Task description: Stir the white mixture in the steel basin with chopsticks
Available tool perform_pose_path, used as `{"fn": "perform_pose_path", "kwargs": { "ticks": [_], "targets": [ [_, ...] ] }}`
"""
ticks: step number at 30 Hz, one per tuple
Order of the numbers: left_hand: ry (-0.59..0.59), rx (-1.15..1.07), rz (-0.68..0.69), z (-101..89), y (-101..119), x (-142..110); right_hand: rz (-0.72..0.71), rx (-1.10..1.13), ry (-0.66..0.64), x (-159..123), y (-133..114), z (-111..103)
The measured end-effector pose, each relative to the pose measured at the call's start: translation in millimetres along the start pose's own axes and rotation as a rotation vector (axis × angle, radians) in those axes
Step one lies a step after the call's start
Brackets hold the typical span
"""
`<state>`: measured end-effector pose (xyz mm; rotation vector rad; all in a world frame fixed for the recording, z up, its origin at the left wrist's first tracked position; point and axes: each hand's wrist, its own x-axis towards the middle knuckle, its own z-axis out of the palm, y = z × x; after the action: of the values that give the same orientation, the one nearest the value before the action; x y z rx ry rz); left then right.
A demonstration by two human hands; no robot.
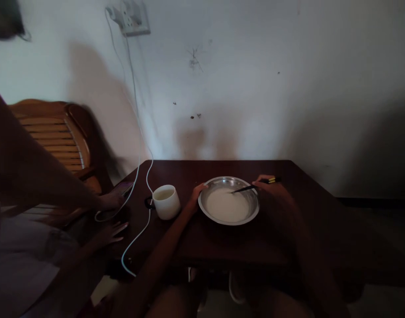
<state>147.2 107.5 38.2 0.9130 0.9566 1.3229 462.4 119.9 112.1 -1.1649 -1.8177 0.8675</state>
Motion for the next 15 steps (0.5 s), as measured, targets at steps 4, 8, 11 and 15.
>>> {"fn": "perform_pose_path", "kwargs": {
  "ticks": [4, 8, 11, 15],
  "targets": [
    [0.015, -0.012, -0.008, 4.0, 4.6, -4.0, 0.041, 0.003, -0.178, -13.7, 2.2, -19.9],
    [0.047, -0.002, -0.007, 7.9, 9.4, -9.7, -0.047, 0.069, -0.273, -10.4, -13.9, 12.6],
    [0.043, -0.011, -0.028, 8.8, 10.3, -12.2, -0.023, 0.065, -0.099, -6.4, -10.9, 16.6],
    [0.018, 0.023, -0.005, 7.2, 8.1, -11.3, 0.016, 0.045, -0.034, -14.3, 4.7, -10.9]
  ]
}}
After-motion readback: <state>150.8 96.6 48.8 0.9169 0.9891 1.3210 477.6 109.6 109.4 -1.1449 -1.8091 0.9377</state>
